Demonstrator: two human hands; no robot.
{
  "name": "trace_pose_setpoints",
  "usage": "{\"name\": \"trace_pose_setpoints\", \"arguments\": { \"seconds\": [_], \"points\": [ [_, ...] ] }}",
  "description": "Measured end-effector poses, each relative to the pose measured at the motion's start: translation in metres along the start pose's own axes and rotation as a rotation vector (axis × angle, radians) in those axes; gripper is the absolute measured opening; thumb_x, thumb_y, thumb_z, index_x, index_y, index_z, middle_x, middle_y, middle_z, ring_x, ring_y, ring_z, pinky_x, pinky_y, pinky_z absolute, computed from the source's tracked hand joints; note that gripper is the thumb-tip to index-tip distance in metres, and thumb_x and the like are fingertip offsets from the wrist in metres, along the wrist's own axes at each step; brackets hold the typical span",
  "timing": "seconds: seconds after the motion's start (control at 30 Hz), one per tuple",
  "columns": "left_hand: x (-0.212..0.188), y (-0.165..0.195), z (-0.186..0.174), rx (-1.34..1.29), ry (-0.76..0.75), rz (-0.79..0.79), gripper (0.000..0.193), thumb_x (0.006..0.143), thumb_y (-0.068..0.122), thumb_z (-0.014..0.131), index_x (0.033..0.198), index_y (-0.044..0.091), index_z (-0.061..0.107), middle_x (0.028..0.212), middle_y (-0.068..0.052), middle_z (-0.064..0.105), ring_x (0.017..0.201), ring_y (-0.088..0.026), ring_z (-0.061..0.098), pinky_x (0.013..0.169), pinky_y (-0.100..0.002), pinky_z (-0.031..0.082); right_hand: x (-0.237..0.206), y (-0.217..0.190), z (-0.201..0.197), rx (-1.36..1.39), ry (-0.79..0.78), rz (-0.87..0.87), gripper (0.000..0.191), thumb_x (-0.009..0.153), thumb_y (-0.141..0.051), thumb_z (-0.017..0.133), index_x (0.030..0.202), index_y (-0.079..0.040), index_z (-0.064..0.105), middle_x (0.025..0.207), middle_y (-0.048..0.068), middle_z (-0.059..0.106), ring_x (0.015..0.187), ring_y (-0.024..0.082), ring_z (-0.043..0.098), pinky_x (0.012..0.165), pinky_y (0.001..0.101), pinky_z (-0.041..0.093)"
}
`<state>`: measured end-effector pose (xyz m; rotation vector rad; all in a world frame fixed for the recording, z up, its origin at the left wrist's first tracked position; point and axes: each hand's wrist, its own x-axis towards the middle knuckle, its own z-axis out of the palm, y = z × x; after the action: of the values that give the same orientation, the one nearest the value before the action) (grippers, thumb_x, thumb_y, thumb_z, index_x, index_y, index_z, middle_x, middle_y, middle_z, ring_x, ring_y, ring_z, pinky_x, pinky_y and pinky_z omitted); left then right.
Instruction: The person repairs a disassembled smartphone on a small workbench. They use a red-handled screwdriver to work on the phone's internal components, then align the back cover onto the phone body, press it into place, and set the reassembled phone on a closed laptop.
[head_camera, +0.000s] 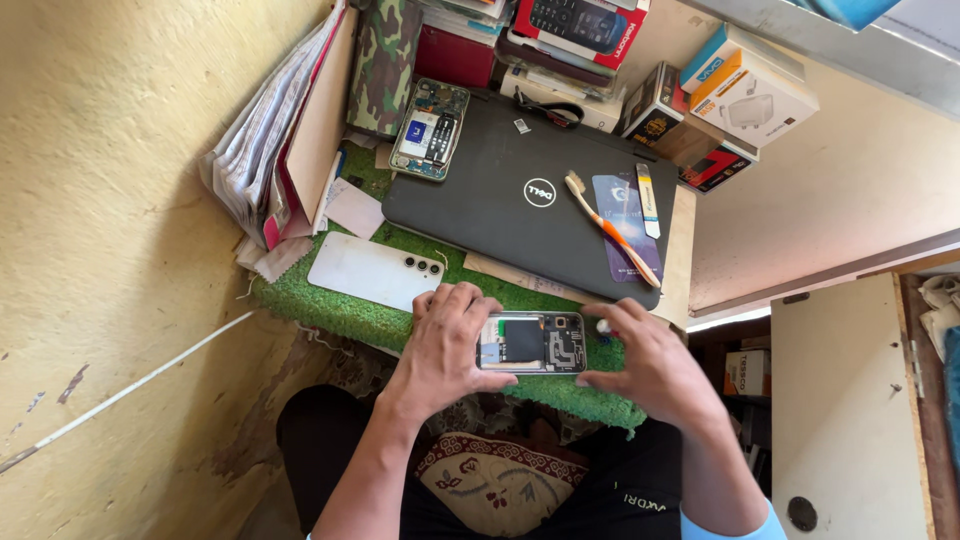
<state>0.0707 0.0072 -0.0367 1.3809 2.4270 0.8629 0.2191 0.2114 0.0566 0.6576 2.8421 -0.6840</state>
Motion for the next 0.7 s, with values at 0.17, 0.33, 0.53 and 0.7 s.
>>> {"name": "trace_pose_setpoints", "arguments": {
  "seconds": [0.17, 0.33, 0.53, 0.7],
  "points": [
    [-0.005, 0.003, 0.001, 0.012, 0.06, 0.011, 0.093, 0.05, 0.038, 0.099, 0.123, -0.001, 0.057, 0.114, -0.018, 0.063, 0.105, -0.027, 0.058, 0.094, -0.046, 0.046, -0.012, 0.023, -0.029, 0.162, 0.214, -0.052, 0.056, 0.09, -0.011, 0.065, 0.146, -0.017, 0.057, 0.104, 0.01, 0.055, 0.081, 0.022, 0.06, 0.077, 0.0368, 0.054],
    [-0.009, 0.005, -0.001, -0.033, 0.23, 0.005, 0.081, 0.063, 0.036, 0.094, 0.125, -0.001, 0.057, 0.098, -0.014, 0.068, 0.081, -0.022, 0.067, 0.073, -0.04, 0.061, -0.012, 0.034, -0.022, 0.12, 0.186, -0.056, 0.052, 0.092, -0.004, 0.057, 0.142, -0.017, 0.061, 0.1, 0.009, 0.06, 0.077, 0.022, 0.065, 0.074, 0.0364, 0.056],
    [-0.015, 0.016, -0.002, -0.589, 0.387, -0.218, 0.066, 0.067, 0.046, 0.09, 0.107, 0.005, 0.057, 0.084, -0.005, 0.073, 0.073, -0.015, 0.076, 0.062, -0.03, 0.067, 0.007, 0.022, 0.011, 0.03, 0.201, -0.181, 0.036, 0.092, -0.016, 0.069, 0.128, -0.017, 0.071, 0.104, 0.005, 0.077, 0.087, 0.018, 0.075, 0.079, 0.0371, 0.061],
    [-0.014, 0.019, 0.001, -1.455, 0.385, -0.197, 0.048, 0.081, 0.034, 0.083, 0.108, 0.004, 0.058, 0.081, -0.009, 0.074, 0.073, -0.017, 0.075, 0.065, -0.03, 0.066, 0.023, 0.005, 0.034, -0.085, 0.303, -0.372, 0.033, 0.089, -0.017, 0.074, 0.122, -0.013, 0.073, 0.109, 0.005, 0.077, 0.095, 0.021, 0.072, 0.085, 0.0386, 0.06]
  ]
}}
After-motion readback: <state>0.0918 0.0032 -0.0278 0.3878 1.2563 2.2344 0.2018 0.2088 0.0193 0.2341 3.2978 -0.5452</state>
